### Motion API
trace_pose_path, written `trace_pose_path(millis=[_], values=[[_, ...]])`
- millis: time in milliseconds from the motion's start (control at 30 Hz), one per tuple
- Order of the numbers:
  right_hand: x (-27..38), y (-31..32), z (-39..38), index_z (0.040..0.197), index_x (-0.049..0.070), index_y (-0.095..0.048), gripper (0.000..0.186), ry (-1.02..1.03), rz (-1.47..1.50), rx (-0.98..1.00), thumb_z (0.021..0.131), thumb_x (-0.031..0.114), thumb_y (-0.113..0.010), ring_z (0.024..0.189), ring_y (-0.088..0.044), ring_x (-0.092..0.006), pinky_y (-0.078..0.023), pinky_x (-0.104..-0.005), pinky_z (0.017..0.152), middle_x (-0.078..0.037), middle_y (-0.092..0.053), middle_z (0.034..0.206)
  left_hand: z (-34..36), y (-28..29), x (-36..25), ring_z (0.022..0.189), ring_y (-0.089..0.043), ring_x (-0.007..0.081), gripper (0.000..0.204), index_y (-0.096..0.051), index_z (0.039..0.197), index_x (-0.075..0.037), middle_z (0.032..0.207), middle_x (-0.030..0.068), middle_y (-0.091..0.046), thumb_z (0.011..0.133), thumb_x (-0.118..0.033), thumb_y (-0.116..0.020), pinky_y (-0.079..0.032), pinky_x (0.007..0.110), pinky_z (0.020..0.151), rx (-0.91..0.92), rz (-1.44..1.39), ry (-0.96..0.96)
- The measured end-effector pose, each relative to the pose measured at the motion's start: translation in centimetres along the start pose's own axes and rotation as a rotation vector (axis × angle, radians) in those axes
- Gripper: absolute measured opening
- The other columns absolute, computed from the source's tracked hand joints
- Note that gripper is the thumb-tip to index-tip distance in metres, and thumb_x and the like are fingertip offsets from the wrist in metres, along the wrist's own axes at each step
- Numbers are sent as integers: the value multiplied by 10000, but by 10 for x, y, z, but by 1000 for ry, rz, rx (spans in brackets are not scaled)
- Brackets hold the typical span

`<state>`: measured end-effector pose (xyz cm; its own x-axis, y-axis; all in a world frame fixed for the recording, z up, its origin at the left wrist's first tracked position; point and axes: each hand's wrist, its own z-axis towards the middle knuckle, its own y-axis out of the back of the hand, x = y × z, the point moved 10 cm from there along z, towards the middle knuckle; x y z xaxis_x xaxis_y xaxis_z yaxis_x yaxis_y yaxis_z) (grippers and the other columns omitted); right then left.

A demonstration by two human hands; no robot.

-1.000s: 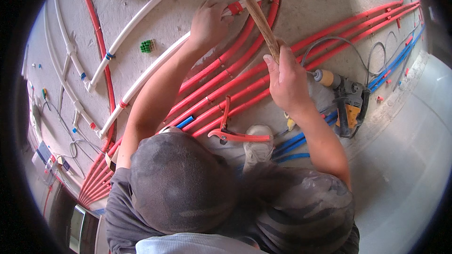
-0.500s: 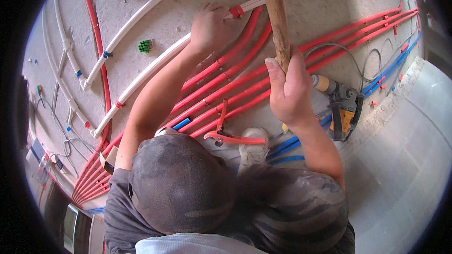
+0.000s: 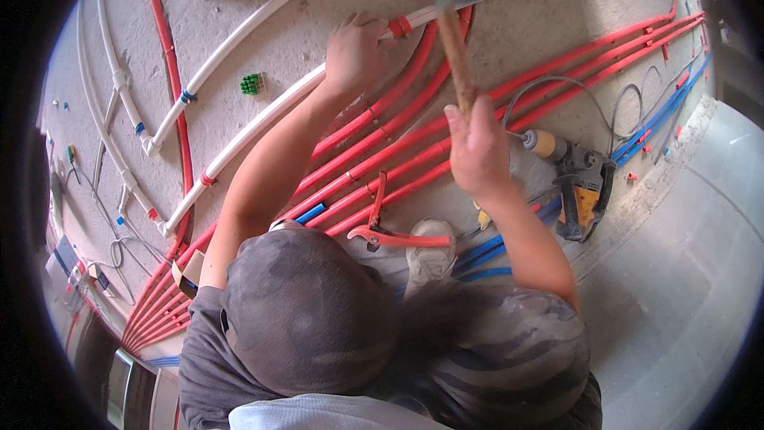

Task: The person secures white PVC pipes to a concrete ceiling using a hammer and plastic pipe clips. They repeatedly pick up clips, position them over the pipes, and hammer them into place to fasten the pipes.

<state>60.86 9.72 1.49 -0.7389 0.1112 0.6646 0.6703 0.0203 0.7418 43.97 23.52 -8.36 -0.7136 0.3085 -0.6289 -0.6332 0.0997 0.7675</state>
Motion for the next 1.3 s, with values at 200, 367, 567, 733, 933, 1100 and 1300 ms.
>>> trace_pose_path(millis=[200,367,567,733,933,1100,1300], values=[[-19,-10,-6,1202,-46,-525,307,-73,2,55,1097,223,-629,923,-656,-584,-484,-637,728,-362,-676,965,5,10,-5,1100,-672,389,255,-763,924,-52,1095,153,-740,893,-306,-767,-519,519,925,-107,-31,-24],[-51,-52,-10,1134,21,-538,247,-109,-171,191,1101,258,-597,897,-673,-574,-498,-671,737,-329,-700,895,3,3,-1,1022,-729,415,457,-831,965,-80,1055,203,-780,959,-520,-706,-575,528,919,31,19,121],[-73,-60,-7,1189,-17,-572,267,42,-171,114,1130,240,-537,1018,-641,-591,-492,-626,781,-360,-685,1045,-63,62,-7,1184,-636,374,273,-738,1123,-85,1169,190,-665,910,-255,-714,-508,521,985,-38,167,-83],[-83,-38,-22,1412,-7,-603,458,-51,-39,54,1133,356,-589,1192,-702,-439,-528,-480,1004,-276,-739,1277,-296,253,43,1180,-633,382,414,-727,1151,-74,1218,163,-692,737,-63,-754,-496,531,981,-234,306,50],[-57,-78,-51,1381,30,-627,337,-200,335,287,1156,277,-582,655,-526,-62,-416,-262,548,8,-654,935,-676,414,192,822,-719,400,239,-754,953,23,848,221,-734,869,-192,-692,-563,496,787,-309,558,1307],[-25,-80,-61,1314,45,-656,281,-209,275,341,1118,245,-635,690,-534,-65,-433,-269,598,44,-629,904,-662,382,247,708,-710,303,333,-796,901,28,767,187,-727,840,-300,-792,-538,471,702,-394,295,1303],[28,-80,-63,1359,8,-666,378,-41,135,352,1053,226,-704,936,-618,-117,-533,-322,862,-32,-708,1032,-693,363,244,666,-619,96,155,-790,873,29,768,33,-720,918,-115,-826,-496,302,616,-739,-165,1193]])
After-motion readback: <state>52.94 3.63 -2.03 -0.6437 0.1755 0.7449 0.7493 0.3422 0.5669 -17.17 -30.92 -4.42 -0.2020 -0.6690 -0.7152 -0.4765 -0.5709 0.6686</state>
